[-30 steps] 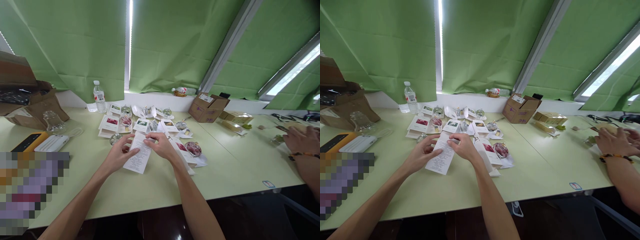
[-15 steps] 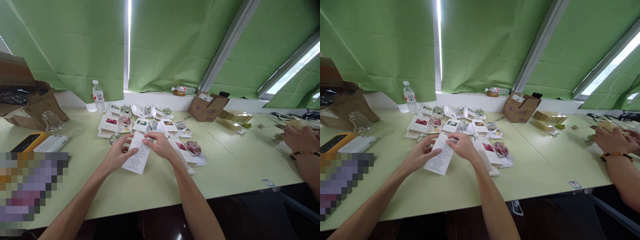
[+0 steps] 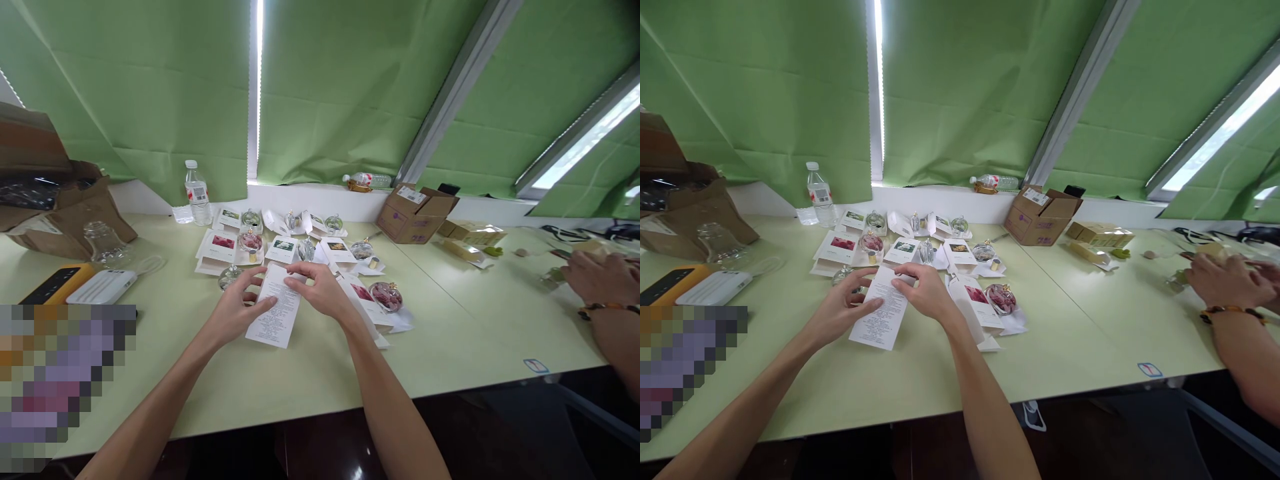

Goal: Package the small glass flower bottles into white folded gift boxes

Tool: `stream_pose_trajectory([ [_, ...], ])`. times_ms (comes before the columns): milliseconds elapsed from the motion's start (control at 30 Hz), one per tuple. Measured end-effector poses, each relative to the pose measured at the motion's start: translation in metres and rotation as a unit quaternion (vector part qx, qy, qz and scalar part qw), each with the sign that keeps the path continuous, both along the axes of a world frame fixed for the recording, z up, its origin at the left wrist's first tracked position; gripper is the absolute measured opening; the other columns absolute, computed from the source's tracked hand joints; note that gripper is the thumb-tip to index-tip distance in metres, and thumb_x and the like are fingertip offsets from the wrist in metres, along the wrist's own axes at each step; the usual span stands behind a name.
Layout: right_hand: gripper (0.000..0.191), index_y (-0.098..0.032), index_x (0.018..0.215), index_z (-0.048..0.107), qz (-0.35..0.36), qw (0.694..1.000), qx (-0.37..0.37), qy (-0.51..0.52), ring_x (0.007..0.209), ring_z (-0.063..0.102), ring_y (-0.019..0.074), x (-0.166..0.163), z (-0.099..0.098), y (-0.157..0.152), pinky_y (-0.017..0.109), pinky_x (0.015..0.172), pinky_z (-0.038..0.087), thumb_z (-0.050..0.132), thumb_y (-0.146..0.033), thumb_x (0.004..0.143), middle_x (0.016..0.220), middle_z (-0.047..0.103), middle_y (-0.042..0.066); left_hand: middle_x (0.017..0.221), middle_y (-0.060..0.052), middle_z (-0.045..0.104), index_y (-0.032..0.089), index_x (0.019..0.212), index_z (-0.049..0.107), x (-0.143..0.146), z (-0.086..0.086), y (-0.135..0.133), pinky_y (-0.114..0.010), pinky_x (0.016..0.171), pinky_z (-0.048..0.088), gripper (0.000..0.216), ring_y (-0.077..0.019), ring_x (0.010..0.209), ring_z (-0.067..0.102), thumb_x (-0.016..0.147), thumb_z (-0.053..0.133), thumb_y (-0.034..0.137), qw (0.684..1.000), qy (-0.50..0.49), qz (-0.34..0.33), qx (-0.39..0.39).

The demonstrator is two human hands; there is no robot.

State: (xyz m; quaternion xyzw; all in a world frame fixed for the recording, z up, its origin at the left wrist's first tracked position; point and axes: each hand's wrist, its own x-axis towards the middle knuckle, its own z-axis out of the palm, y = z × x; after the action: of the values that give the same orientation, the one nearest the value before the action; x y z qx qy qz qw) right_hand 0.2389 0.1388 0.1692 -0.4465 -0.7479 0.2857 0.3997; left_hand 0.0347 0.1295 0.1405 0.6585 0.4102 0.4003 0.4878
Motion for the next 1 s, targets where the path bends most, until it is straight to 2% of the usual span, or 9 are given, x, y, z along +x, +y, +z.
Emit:
stream_pose_trajectory([
  [433,0.019,-0.021,0.1,0.071,0.038,0.999,-0.012,0.005,0.096,0.065,0.0205,-0.0012,0.0034,-0.0037,0.033,0.085,0.048,0.061,-0.023,0.085,0.102,0.072,0.003,0.118,-0.009,0.058,0.03,0.135,0.044,-0.0006,-0.0017,0.0006,-0.035,0.064,0.058,0.062,-0.022,0.082,0.068,0.08,0.068,0.045,1.0,0.012,-0.012,0.013],
  [633,0.02,-0.023,0.101,0.072,0.046,0.999,-0.008,0.011,0.101,0.064,0.022,-0.0007,0.0027,-0.0044,0.035,0.088,0.048,0.063,-0.027,0.084,0.106,0.072,0.003,0.12,-0.007,0.057,0.036,0.14,0.037,-0.0011,-0.0029,0.001,-0.035,0.064,0.059,0.07,-0.021,0.079,0.068,0.079,0.069,0.044,1.0,0.013,-0.013,0.012],
  [867,0.02,-0.024,0.102,0.073,0.051,0.998,-0.006,0.02,0.101,0.066,0.0213,-0.0018,0.0037,-0.0059,0.034,0.087,0.049,0.063,-0.027,0.085,0.107,0.072,0.002,0.115,-0.005,0.059,0.033,0.128,0.051,0.0003,-0.0014,-0.0008,-0.035,0.066,0.06,0.05,-0.0212,0.08,0.068,0.082,0.066,0.043,0.998,0.018,-0.049,0.036],
  [1000,0.02,-0.024,0.103,0.073,0.056,0.998,0.017,0.028,0.097,0.066,0.0194,-0.0028,0.006,-0.0066,0.032,0.083,0.049,0.059,-0.03,0.088,0.104,0.073,0.002,0.117,-0.007,0.058,0.032,0.13,0.048,0.0006,-0.0013,-0.0005,-0.035,0.065,0.06,0.056,-0.0217,0.08,0.069,0.079,0.069,0.043,0.999,0.01,-0.029,0.027],
])
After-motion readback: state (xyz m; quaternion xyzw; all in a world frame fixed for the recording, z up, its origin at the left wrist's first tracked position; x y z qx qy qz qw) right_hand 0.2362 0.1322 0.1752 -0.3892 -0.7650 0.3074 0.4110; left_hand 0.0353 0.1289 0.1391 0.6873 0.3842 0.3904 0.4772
